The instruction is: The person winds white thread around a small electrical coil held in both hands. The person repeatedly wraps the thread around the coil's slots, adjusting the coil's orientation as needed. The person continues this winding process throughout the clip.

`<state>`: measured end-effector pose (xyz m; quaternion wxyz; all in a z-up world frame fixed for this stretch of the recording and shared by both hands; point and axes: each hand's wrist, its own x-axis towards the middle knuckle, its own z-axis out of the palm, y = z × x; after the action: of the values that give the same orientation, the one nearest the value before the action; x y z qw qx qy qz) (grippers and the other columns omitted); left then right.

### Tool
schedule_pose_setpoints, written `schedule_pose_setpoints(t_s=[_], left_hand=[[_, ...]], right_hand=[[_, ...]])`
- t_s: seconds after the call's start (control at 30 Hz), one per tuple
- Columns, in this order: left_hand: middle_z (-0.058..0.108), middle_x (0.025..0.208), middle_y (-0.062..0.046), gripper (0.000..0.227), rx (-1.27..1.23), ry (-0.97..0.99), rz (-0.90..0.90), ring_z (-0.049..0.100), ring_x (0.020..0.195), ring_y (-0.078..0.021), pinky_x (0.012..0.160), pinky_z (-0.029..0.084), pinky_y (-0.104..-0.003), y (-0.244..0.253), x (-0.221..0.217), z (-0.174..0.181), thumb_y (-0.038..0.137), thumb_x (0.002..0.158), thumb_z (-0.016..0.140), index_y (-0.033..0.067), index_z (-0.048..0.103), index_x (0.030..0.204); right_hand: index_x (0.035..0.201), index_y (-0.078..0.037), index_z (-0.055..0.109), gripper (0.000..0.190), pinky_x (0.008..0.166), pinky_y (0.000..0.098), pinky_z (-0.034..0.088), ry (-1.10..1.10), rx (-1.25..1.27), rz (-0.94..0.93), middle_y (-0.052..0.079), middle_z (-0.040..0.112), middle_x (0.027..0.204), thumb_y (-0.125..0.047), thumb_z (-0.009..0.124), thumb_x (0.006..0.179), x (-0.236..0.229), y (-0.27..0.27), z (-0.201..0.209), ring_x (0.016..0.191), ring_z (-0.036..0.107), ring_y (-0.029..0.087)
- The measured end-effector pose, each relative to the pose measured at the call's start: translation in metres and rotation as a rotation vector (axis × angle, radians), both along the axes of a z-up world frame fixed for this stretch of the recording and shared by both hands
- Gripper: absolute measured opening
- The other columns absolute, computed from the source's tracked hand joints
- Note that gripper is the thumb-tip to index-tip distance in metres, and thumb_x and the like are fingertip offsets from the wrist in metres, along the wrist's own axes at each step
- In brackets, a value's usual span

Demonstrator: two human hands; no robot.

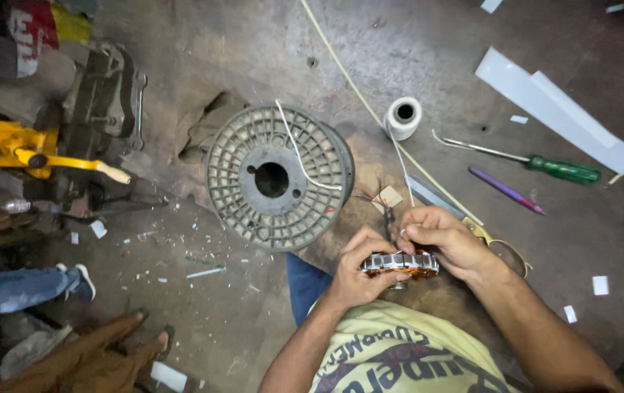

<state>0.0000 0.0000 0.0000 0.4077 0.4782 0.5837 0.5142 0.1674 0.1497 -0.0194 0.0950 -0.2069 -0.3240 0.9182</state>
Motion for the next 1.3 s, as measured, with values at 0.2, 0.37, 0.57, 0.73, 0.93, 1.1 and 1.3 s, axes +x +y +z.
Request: schedule_pose_setpoints(t_s=[0.2,0.37,0.57,0.73,0.93,1.1,1.3], left_hand=[[0.066,0.106,-0.012,0.037,0.033,0.093,-0.166,0.069,0.091,-0.0258,0.079,0.055,-0.037,0.017,-0.016,0.036,0.012,0.077,0.089,0.0038,0.069,0.107],[0.067,0.105,-0.011,0.032,0.007,-0.049,-0.203,0.069,0.094,-0.0256,0.083,0.055,-0.036,0.02,-0.02,0.034,0.011,0.082,0.085,0.0039,0.068,0.109],[0.066,0.101,-0.01,0.037,0.031,-0.011,-0.188,0.067,0.093,-0.0266,0.086,0.053,-0.038,0.014,-0.022,0.021,0.016,0.077,0.088,0.0031,0.07,0.106],[0.066,0.1,-0.009,0.035,-0.01,-0.027,-0.206,0.066,0.09,-0.0255,0.081,0.052,-0.037,0.012,-0.02,0.016,0.017,0.078,0.088,0.004,0.072,0.107],[0.064,0.099,-0.009,0.037,0.048,0.052,-0.23,0.063,0.092,-0.0275,0.086,0.049,-0.04,0.02,-0.025,0.023,0.023,0.081,0.086,0.0043,0.07,0.109],[0.064,0.099,-0.008,0.038,0.053,0.098,-0.23,0.061,0.093,-0.0274,0.088,0.046,-0.04,0.019,-0.025,0.027,0.028,0.085,0.081,0.0046,0.071,0.113],[0.064,0.099,-0.007,0.042,0.072,0.158,-0.244,0.061,0.09,-0.0248,0.084,0.042,-0.039,0.019,-0.024,0.031,0.031,0.086,0.081,0.0061,0.07,0.117]], right_hand=[[0.085,-0.002,0.064,0.032,0.068,0.0286,0.044,-0.145,-0.016,-0.088,0.005,0.061,0.073,-0.032,0.074,0.092,0.0,-0.009,0.005,0.072,0.058,0.016],[0.085,-0.001,0.063,0.035,0.067,0.027,0.042,-0.111,-0.003,-0.16,0.005,0.06,0.075,-0.032,0.073,0.096,-0.001,-0.018,0.007,0.07,0.054,0.014],[0.084,0.002,0.062,0.036,0.062,0.0262,0.038,-0.086,-0.036,-0.27,0.011,0.062,0.089,-0.03,0.077,0.093,-0.003,-0.028,0.014,0.067,0.049,0.011],[0.08,0.001,0.062,0.037,0.069,0.0293,0.039,-0.11,-0.024,-0.247,0.01,0.061,0.082,-0.03,0.077,0.093,0.002,-0.028,0.008,0.076,0.051,0.017],[0.08,-0.002,0.062,0.039,0.088,0.0355,0.041,0.031,0.018,-0.182,0.01,0.06,0.072,-0.034,0.073,0.097,0.007,-0.017,0.004,0.103,0.055,0.027],[0.08,-0.004,0.062,0.04,0.104,0.0435,0.038,0.171,0.068,-0.114,0.012,0.067,0.081,-0.037,0.072,0.099,0.024,-0.012,0.012,0.114,0.052,0.03],[0.085,-0.005,0.065,0.028,0.112,0.0492,0.038,0.108,0.578,0.038,0.011,0.075,0.097,-0.028,0.071,0.1,0.034,-0.002,0.044,0.128,0.052,0.032]])
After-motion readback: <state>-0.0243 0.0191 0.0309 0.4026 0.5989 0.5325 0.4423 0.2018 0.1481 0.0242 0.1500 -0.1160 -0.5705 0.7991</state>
